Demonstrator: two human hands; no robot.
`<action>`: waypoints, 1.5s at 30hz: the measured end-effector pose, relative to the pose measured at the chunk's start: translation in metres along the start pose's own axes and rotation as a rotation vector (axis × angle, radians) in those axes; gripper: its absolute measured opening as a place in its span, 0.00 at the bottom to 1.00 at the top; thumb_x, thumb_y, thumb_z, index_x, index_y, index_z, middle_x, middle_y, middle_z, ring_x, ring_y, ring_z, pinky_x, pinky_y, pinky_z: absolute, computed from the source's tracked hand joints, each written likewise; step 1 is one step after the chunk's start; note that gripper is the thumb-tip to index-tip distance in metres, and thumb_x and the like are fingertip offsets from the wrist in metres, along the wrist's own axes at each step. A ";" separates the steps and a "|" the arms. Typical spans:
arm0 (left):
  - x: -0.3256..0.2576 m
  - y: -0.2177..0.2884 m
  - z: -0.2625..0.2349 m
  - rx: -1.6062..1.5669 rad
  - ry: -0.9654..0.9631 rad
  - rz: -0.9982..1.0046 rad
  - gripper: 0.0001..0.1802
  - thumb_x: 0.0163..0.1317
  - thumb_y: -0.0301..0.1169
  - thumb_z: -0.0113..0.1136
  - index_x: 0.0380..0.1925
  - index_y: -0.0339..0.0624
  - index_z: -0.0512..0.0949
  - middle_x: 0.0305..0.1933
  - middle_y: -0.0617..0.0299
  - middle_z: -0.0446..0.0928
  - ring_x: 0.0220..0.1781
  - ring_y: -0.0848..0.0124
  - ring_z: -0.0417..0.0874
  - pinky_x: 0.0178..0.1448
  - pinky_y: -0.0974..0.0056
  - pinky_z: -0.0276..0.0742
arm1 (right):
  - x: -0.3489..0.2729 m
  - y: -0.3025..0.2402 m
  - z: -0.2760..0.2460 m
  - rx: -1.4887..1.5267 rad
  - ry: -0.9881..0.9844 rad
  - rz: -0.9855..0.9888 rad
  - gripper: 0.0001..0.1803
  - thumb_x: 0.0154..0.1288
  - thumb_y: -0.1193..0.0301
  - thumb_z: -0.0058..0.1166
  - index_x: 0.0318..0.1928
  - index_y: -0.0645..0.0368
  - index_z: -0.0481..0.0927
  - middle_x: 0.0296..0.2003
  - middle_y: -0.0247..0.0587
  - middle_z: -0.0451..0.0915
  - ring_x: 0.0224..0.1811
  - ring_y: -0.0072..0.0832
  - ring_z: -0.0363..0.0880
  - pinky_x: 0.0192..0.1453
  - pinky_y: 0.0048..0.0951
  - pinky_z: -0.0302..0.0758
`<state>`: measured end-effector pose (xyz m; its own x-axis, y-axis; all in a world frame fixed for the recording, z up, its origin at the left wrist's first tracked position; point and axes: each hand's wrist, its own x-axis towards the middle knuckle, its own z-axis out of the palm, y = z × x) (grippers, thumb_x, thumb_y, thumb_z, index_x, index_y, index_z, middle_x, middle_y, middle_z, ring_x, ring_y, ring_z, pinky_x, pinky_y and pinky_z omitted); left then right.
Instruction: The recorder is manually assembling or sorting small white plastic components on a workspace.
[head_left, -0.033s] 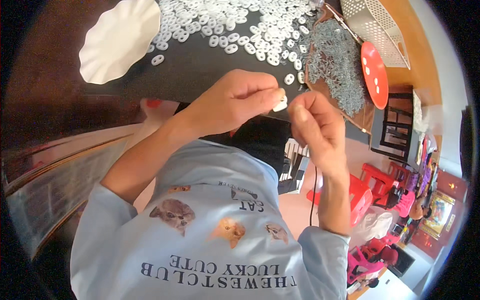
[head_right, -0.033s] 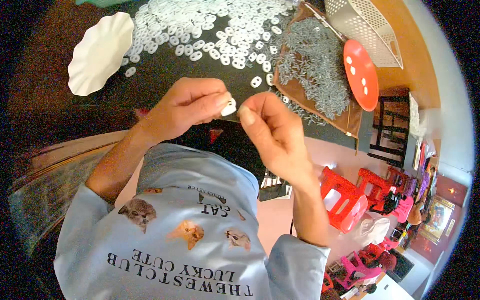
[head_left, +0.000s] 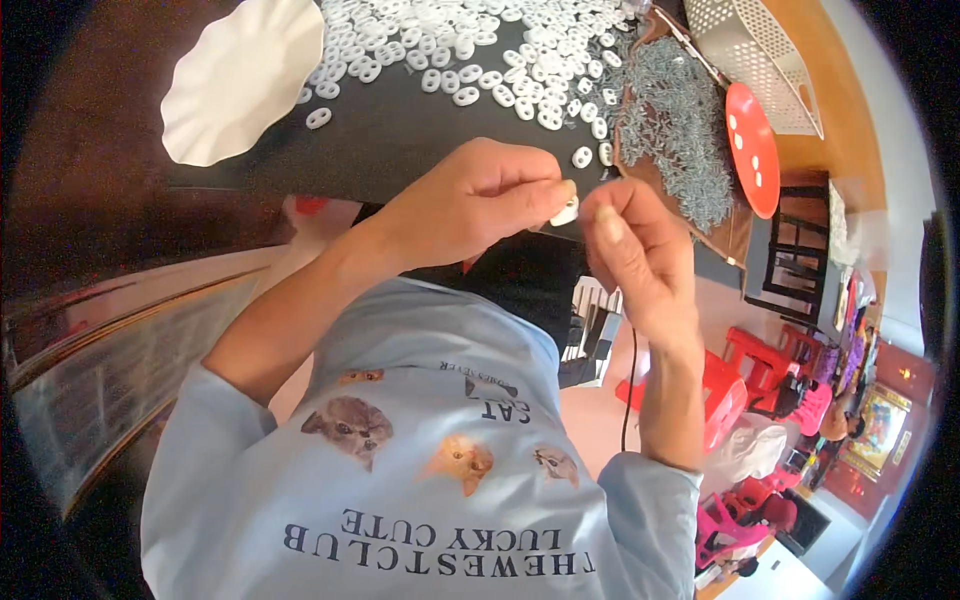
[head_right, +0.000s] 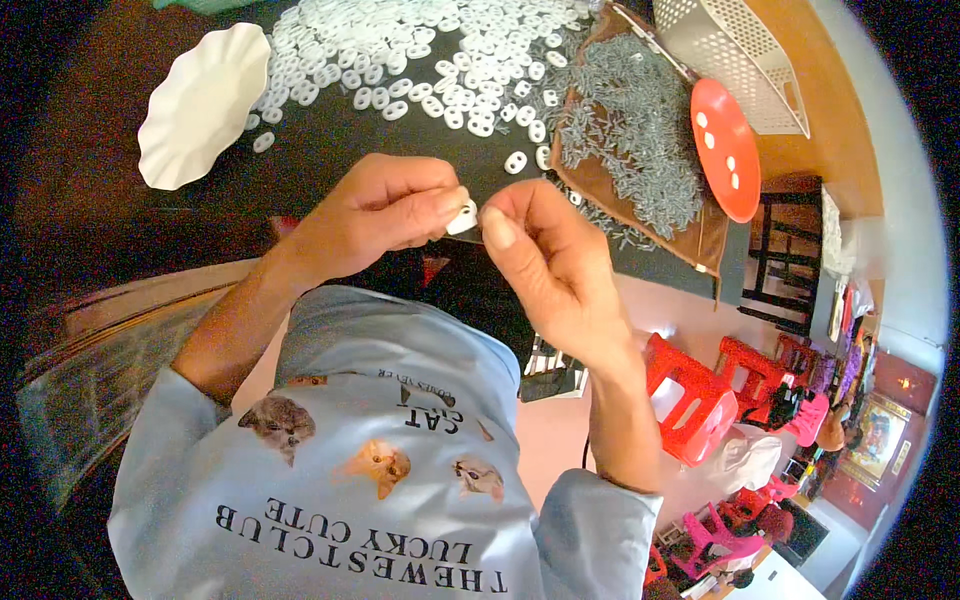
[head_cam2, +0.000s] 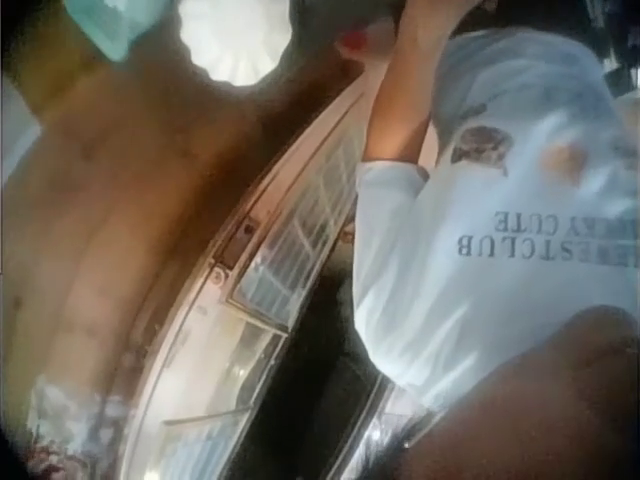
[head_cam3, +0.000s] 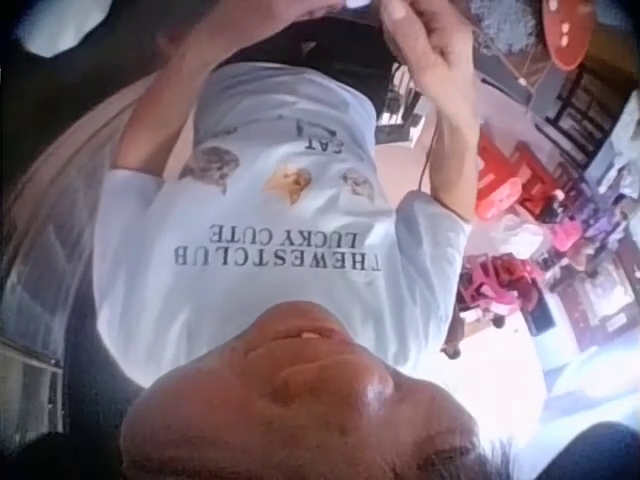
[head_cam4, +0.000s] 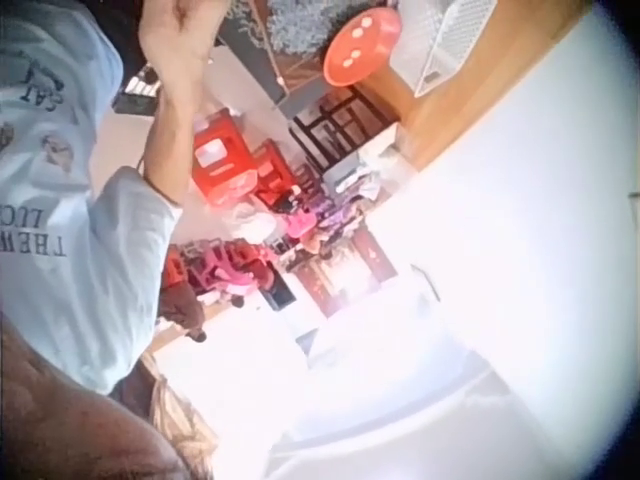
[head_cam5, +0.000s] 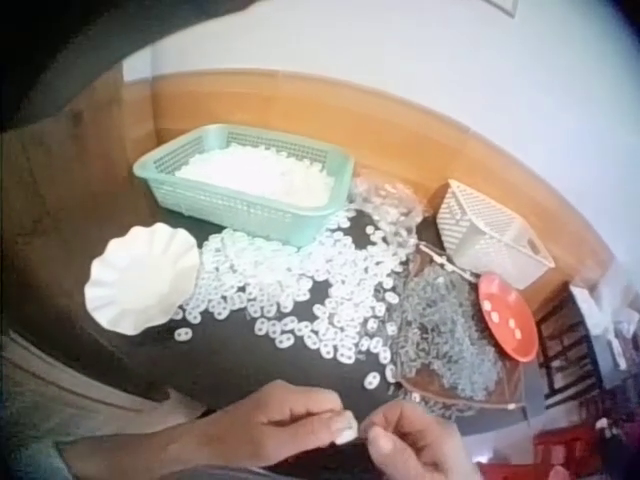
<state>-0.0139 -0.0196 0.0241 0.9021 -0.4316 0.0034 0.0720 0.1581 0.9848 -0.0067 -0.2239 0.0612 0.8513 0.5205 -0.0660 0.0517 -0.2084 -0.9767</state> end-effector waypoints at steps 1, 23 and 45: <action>0.001 -0.003 0.000 -0.017 -0.004 -0.010 0.19 0.69 0.38 0.51 0.19 0.42 0.70 0.16 0.74 0.63 0.16 0.85 0.60 0.18 0.74 0.56 | 0.003 -0.004 0.005 -0.008 0.029 -0.015 0.16 0.73 0.59 0.46 0.41 0.61 0.73 0.22 0.25 0.67 0.20 0.11 0.58 0.22 0.16 0.54; 0.017 -0.002 0.008 0.091 0.068 0.023 0.16 0.70 0.36 0.48 0.23 0.41 0.71 0.20 0.71 0.66 0.22 0.83 0.63 0.25 0.73 0.60 | -0.002 0.007 -0.068 -0.020 0.385 0.049 0.09 0.70 0.68 0.52 0.35 0.60 0.75 0.18 0.23 0.66 0.17 0.10 0.58 0.20 0.17 0.54; 0.018 -0.020 -0.011 0.268 0.126 0.020 0.13 0.66 0.31 0.54 0.24 0.35 0.71 0.17 0.68 0.65 0.22 0.81 0.63 0.25 0.69 0.60 | 0.085 0.021 -0.111 -0.872 0.228 -0.311 0.11 0.69 0.69 0.51 0.47 0.63 0.77 0.26 0.37 0.72 0.28 0.22 0.69 0.32 0.28 0.68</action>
<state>0.0053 -0.0209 0.0029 0.9491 -0.3145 0.0180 -0.0460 -0.0820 0.9956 0.1246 -0.2756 0.0574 0.8104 0.5018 0.3025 0.5857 -0.6799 -0.4413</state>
